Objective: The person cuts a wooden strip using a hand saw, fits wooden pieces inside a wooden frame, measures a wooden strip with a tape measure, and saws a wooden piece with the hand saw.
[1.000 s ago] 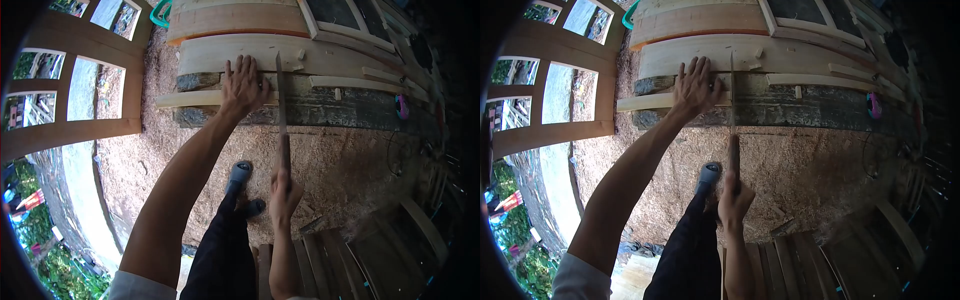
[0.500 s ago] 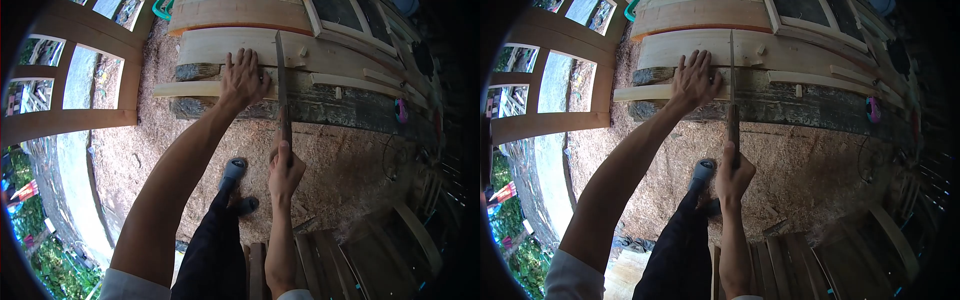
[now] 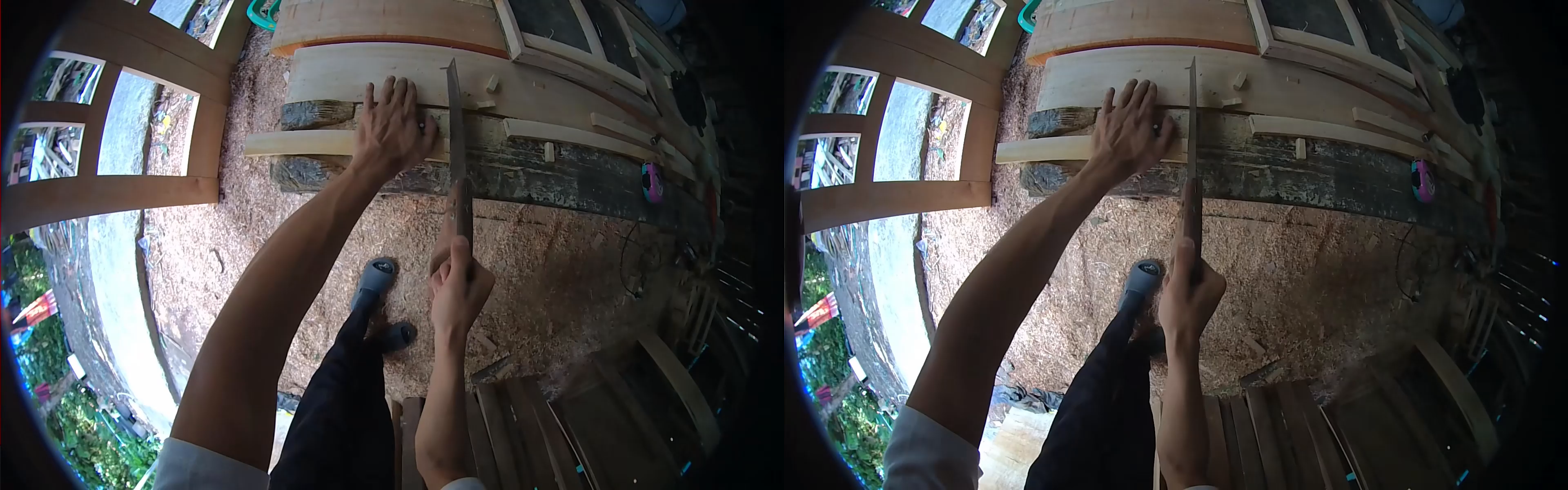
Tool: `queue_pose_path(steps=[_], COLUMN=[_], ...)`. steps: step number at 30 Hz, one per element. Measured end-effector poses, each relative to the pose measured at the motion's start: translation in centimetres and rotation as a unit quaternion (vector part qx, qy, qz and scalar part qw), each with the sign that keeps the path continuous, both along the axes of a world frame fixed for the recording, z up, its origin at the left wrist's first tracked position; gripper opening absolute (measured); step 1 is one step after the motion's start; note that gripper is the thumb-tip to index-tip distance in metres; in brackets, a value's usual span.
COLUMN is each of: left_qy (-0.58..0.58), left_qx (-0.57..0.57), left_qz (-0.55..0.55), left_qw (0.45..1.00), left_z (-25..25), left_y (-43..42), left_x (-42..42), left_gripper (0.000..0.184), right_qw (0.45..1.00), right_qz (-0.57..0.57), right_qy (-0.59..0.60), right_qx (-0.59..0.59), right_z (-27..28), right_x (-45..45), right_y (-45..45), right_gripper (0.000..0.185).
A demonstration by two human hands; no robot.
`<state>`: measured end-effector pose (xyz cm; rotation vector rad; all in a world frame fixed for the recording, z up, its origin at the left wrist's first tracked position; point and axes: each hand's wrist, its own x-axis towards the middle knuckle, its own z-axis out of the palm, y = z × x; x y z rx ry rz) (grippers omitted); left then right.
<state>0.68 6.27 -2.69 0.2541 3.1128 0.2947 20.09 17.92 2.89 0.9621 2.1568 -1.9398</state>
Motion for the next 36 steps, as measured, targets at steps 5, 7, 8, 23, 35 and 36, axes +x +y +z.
queue_pose_path(steps=[5,7,8,23,35,36], left_qy=[0.0,-0.025,-0.01,0.022,0.034,0.026], left_qx=[-0.016,-0.023,-0.003,-0.011,-0.012,-0.022], left_qz=[-0.005,-0.001,-0.006,-0.021,-0.035,-0.027], left_qw=[1.0,0.999,1.0,0.999,0.999,0.999], left_z=[-0.6,0.4,0.2,-0.8,-0.5,-0.6], left_y=[0.1,0.1,0.1,0.1,-0.1,-0.1], left_x=[0.1,0.0,0.1,0.3,0.0,0.6], left_gripper=[0.07,0.07,0.069,0.069,0.069,0.068], right_qw=[1.0,1.0,0.999,1.0,0.995,0.994], right_qz=[0.009,-0.006,-0.022,0.014,0.029,0.036], right_qy=[0.0,-0.004,-0.014,-0.012,0.066,0.014], right_qx=[0.014,-0.004,-0.02,0.025,0.071,0.102], right_z=[-1.7,-0.8,-0.4,-1.2,-1.4,-2.1], right_x=[8.0,9.3,9.8,3.4,8.7,7.0], right_y=[1.0,0.4,0.2,-0.2,0.6,0.4], right_gripper=[0.056,0.055,0.054,0.057,0.062,0.061])
